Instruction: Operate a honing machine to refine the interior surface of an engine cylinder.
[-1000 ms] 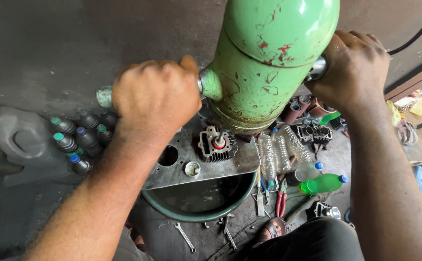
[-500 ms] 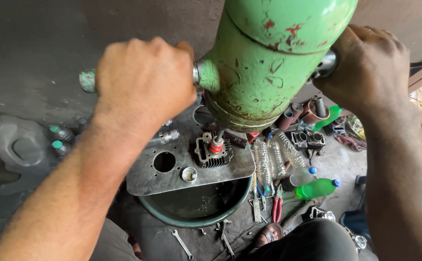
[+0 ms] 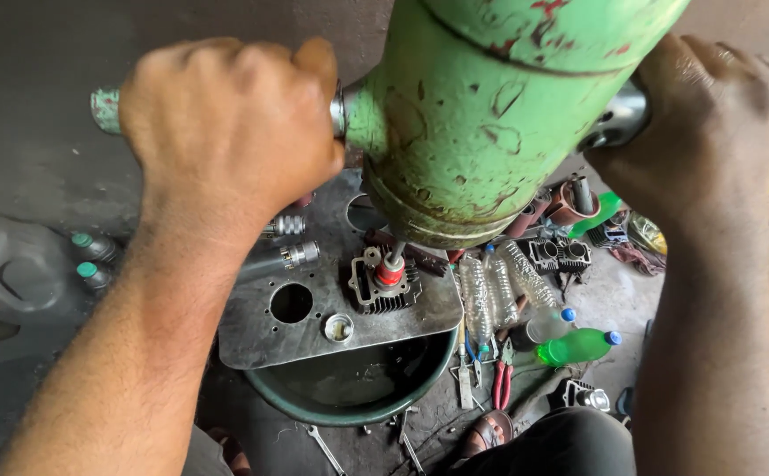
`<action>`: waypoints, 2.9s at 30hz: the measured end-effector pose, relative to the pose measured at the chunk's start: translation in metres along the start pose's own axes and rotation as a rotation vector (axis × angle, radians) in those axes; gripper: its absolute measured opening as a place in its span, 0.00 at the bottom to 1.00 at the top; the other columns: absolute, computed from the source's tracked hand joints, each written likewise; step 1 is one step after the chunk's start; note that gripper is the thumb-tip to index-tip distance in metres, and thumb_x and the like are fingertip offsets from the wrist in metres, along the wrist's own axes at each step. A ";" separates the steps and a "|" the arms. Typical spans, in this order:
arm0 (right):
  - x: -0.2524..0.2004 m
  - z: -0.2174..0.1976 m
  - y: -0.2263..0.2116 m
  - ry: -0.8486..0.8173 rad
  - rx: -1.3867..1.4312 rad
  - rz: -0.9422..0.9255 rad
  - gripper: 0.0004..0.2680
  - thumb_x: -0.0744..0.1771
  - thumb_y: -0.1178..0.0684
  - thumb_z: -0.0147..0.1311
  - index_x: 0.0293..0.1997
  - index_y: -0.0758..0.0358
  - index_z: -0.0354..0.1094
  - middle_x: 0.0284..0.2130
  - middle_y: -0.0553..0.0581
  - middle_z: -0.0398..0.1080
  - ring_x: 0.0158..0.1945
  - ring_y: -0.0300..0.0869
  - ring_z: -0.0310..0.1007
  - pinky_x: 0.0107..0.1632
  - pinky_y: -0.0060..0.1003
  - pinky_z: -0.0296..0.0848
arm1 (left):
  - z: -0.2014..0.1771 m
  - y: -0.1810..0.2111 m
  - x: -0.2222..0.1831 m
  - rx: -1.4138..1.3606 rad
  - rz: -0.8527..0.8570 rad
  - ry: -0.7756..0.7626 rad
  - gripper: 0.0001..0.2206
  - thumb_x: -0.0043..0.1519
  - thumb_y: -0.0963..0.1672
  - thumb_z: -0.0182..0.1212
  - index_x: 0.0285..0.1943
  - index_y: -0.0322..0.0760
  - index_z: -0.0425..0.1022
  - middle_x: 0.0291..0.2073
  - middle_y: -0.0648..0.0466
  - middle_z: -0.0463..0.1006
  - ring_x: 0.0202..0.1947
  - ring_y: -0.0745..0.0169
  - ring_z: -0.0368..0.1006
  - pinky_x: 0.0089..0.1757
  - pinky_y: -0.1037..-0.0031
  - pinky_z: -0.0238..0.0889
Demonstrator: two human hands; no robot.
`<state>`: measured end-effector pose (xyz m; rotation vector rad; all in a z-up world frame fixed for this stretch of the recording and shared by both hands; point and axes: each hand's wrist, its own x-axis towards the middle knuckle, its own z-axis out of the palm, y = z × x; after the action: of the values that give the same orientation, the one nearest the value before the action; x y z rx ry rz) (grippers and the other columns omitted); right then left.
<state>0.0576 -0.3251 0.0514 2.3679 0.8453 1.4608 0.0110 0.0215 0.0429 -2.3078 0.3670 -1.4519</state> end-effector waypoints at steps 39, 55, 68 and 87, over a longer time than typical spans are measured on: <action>0.005 -0.025 -0.006 -0.116 -0.001 0.014 0.09 0.64 0.52 0.67 0.44 0.62 0.74 0.33 0.56 0.77 0.36 0.46 0.78 0.40 0.41 0.76 | -0.013 -0.005 0.022 -0.198 -0.031 -0.722 0.08 0.62 0.48 0.65 0.38 0.42 0.83 0.21 0.49 0.80 0.22 0.56 0.79 0.25 0.64 0.72; -0.029 0.008 -0.031 -0.064 -0.144 0.087 0.10 0.67 0.47 0.72 0.37 0.55 0.73 0.30 0.51 0.76 0.35 0.39 0.79 0.46 0.36 0.77 | 0.044 -0.002 -0.032 -0.173 0.064 -0.008 0.07 0.48 0.44 0.74 0.26 0.47 0.77 0.16 0.62 0.70 0.18 0.70 0.69 0.22 0.75 0.60; -0.027 0.097 0.000 -0.228 0.241 -0.007 0.02 0.66 0.57 0.63 0.36 0.58 0.73 0.30 0.53 0.74 0.37 0.43 0.78 0.53 0.45 0.79 | -0.028 0.057 -0.040 -0.172 -0.140 -0.339 0.05 0.57 0.42 0.59 0.28 0.43 0.78 0.15 0.52 0.76 0.16 0.60 0.76 0.18 0.67 0.67; -0.006 -0.021 -0.011 -0.071 -0.058 0.095 0.07 0.68 0.50 0.66 0.42 0.60 0.75 0.30 0.54 0.75 0.29 0.41 0.74 0.33 0.38 0.70 | -0.017 -0.010 0.028 -0.094 -0.024 -0.733 0.22 0.54 0.59 0.72 0.50 0.50 0.81 0.20 0.53 0.79 0.21 0.57 0.78 0.23 0.66 0.70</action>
<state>0.0337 -0.3215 0.0514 2.4312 0.6723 1.4071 0.0075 0.0155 0.0763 -2.7156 0.1883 -0.5197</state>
